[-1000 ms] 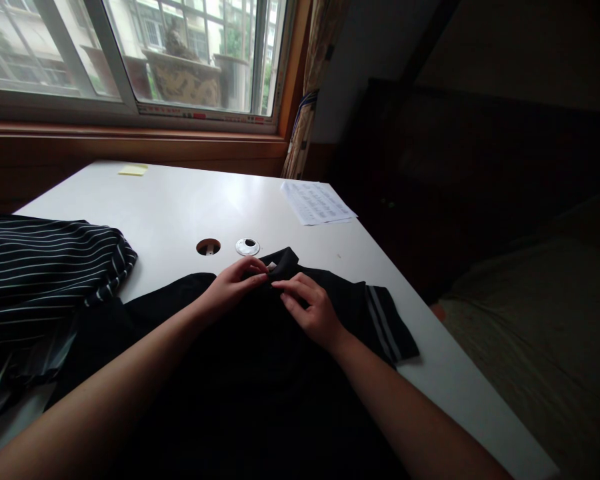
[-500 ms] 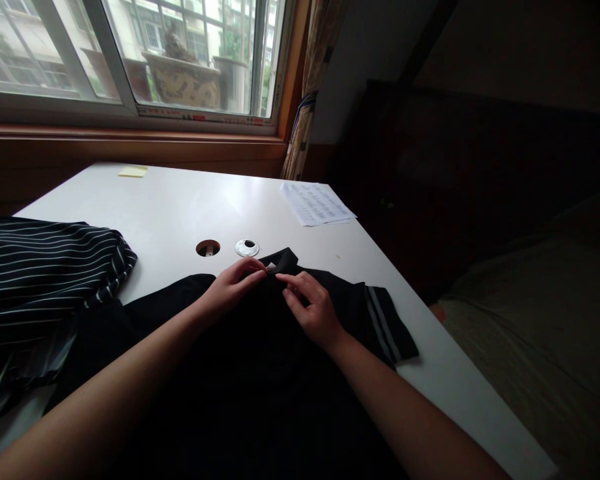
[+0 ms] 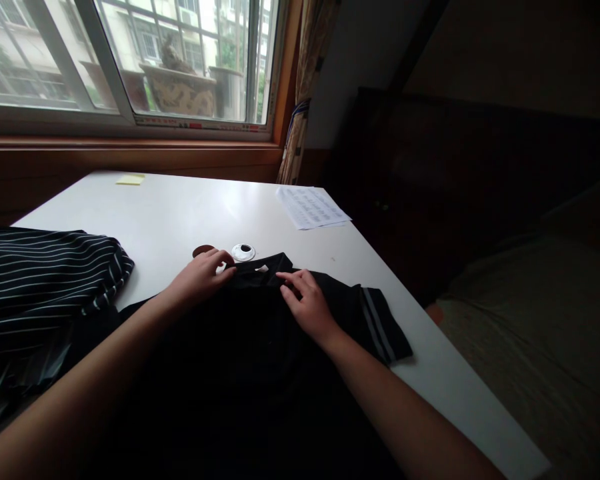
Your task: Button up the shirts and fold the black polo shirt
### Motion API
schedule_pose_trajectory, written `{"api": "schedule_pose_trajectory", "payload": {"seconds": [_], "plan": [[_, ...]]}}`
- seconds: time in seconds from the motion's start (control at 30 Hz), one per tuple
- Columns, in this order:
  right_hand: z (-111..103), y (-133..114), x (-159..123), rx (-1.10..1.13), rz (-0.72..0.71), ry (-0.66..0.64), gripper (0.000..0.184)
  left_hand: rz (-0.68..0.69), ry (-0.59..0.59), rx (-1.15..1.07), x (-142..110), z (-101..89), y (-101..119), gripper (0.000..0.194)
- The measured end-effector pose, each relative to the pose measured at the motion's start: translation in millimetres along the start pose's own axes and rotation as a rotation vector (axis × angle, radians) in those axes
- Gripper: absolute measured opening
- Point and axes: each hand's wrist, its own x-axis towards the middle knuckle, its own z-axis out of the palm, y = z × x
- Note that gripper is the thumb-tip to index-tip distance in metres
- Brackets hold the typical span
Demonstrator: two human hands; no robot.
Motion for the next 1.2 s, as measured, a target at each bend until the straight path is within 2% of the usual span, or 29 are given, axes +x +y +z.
{"api": "schedule_pose_trajectory", "payload": {"seconds": [0.1,0.2,0.27,0.33,0.43,0.53,0.63,0.77,0.83,0.9,0.97,1.07,1.2], "plan": [[1.0,2.8,0.1,-0.059,0.017,0.008,0.032,-0.050,-0.072,-0.002,0.4,-6.3,-13.3,0.037],[0.6,3.4,0.1,-0.097,0.016,0.007,0.035,-0.139,-0.172,-0.074,-0.9,-8.6,-16.3,0.041],[0.4,3.0,-0.2,-0.113,0.007,0.003,0.037,-0.180,-0.176,-0.126,-1.5,-8.2,-16.5,0.039],[0.2,2.0,-0.7,-0.132,-0.008,0.011,0.037,-0.189,-0.091,-0.160,-1.5,-7.0,-17.8,0.033],[-1.1,-0.8,-1.7,-0.168,-0.045,0.025,0.036,-0.182,0.113,-0.182,-1.5,-4.3,-22.7,0.026],[-3.6,-5.3,-2.6,-0.215,-0.107,-0.032,0.037,-0.157,0.292,-0.162,-2.3,1.1,-27.7,0.019],[-5.2,-9.0,-3.7,-0.280,-0.188,-0.181,0.042,-0.097,0.320,-0.021,-4.3,8.1,-28.4,0.013],[-4.1,-8.9,-5.4,-0.369,-0.196,-0.315,0.047,0.019,0.347,0.247,-6.2,13.3,-21.6,0.019],[-3.4,-7.4,-5.7,-0.405,-0.174,-0.323,0.047,0.137,0.305,0.305,-6.8,15.1,-17.2,0.021],[-3.3,-5.8,-5.0,-0.434,-0.150,-0.325,0.048,0.257,0.177,0.306,-7.9,18.9,-13.6,0.025],[-3.8,-4.3,-3.7,-0.466,-0.119,-0.330,0.050,0.319,0.042,0.301,-9.8,24.8,-11.5,0.036],[-5.0,-2.0,-1.7,-0.511,-0.071,-0.342,0.053,0.301,-0.057,0.343,-13.8,34.5,-11.1,0.056],[-8.7,4.4,0.4,-0.540,-0.048,-0.356,0.055,0.204,-0.079,0.426,-16.8,41.0,-13.1,0.072]]}}
